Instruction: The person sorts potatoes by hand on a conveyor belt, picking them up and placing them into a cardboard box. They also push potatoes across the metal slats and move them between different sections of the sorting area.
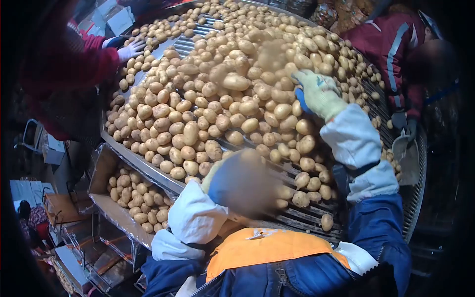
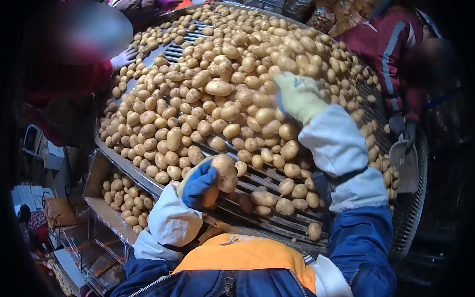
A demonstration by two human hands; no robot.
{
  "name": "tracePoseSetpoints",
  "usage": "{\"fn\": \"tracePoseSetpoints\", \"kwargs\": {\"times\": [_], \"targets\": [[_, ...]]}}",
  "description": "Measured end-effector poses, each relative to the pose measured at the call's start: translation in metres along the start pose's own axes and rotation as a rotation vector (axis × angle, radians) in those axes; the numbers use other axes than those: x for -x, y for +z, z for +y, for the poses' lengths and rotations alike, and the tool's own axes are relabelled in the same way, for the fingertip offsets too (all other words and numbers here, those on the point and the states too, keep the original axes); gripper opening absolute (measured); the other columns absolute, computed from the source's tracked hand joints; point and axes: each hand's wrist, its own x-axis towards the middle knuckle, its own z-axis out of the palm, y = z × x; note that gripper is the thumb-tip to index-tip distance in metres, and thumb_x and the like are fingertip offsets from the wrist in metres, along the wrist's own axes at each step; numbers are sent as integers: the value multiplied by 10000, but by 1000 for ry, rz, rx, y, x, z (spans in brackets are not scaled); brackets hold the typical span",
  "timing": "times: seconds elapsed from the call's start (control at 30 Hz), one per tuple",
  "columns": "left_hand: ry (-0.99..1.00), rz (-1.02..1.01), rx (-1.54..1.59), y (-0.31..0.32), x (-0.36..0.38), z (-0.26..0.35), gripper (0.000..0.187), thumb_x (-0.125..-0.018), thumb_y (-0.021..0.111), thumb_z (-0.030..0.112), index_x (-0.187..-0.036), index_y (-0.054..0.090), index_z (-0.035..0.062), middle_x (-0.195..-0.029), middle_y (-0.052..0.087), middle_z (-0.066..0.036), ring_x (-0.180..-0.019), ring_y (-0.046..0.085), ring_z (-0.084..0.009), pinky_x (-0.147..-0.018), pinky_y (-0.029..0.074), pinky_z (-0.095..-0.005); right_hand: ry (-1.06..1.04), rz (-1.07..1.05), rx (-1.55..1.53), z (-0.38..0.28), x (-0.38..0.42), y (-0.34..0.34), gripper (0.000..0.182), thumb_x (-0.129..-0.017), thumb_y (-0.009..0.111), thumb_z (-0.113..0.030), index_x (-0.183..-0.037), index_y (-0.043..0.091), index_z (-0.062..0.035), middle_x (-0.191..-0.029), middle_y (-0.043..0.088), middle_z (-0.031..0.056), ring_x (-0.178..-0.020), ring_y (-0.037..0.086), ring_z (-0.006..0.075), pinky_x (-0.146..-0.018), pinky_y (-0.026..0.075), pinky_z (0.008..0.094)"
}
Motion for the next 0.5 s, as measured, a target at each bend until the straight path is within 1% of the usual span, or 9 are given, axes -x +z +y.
{"fn": "tracePoseSetpoints", "kwargs": {"times": [0.03, 0.1, 0.2, 0.27, 0.33, 0.37, 0.4, 0.47, 0.5], "targets": [[2, 132, -90, 11, 5, 17, 549, -982, 667, 495, -1245, 570, 23, -1087, 658, -127, -863, 606, -214, -747, 496, -376, 35, -150, 71, -11, -19, -11, 374, -930, 614, -170, -1295, 642, -90, -1206, 694, 181, -1077, 694, 360, -909, 545, 476], [-38, 238, -126, 11, 13, 27, 512, -961, 670, 473, -1198, 580, 28, -1063, 658, -130, -866, 611, -230, -739, 497, -389, 138, -408, 149, -21, -55, -16, 429, -1000, 485, -176, -1418, 547, -99, -1318, 639, 201, -1176, 665, 359, -952, 543, 474], [-74, 262, -314, 9, 20, 32, 456, -931, 674, 439, -1127, 594, 35, -1027, 658, -135, -870, 618, -255, -726, 497, -409, 77, -289, 369, -13, -74, 28, 464, -1034, 436, -183, -1491, 463, -106, -1416, 564, 219, -1203, 650, 370, -978, 540, 470], [-51, 238, -569, 6, 19, 31, 420, -910, 676, 417, -1080, 604, 40, -1004, 658, -138, -872, 623, -272, -717, 497, -423, 97, -378, 419, -20, -77, 28, 506, -1034, 452, -188, -1532, 401, -111, -1459, 513, 238, -1210, 644, 386, -983, 539, 473], [24, 199, -923, 5, 17, 34, 384, -889, 679, 394, -1033, 613, 45, -980, 657, -141, -875, 627, -288, -709, 497, -436, 94, -382, 434, -21, -75, 23, 480, -1028, 470, -193, -1499, 438, -107, -1451, 526, 235, -1224, 638, 392, -985, 539, 473], [79, 170, -1124, 5, 17, 40, 366, -879, 681, 383, -1010, 618, 47, -968, 657, -143, -876, 630, -297, -704, 497, -443, 170, -425, 348, -18, -82, 27, 387, -1010, 483, -165, -1381, 558, -87, -1358, 613, 216, -1188, 662, 383, -963, 547, 472], [139, 136, -1316, 7, 18, 45, 348, -869, 682, 372, -987, 623, 49, -956, 657, -144, -878, 632, -305, -700, 497, -450, 166, -424, 352, -10, -85, 31, 387, -1010, 483, -165, -1381, 558, -87, -1358, 613, 216, -1188, 662, 383, -963, 547, 472], [275, 74, -1637, 11, 20, 58, 313, -848, 685, 349, -940, 632, 54, -932, 657, -147, -880, 637, -322, -691, 497, -463, 88, -371, 343, 1, -88, 33, 282, -986, 518, -148, -1217, 654, -61, -1222, 695, 195, -1142, 688, 365, -938, 553, 469], [352, 52, -1759, 14, 19, 68, 296, -838, 686, 338, -916, 637, 57, -921, 657, -149, -882, 639, -330, -687, 497, -470, 118, -350, 314, -30, -77, -6, 307, -947, 587, -117, -1234, 680, -62, -1168, 727, 190, -1112, 707, 335, -916, 557, 453]]}}
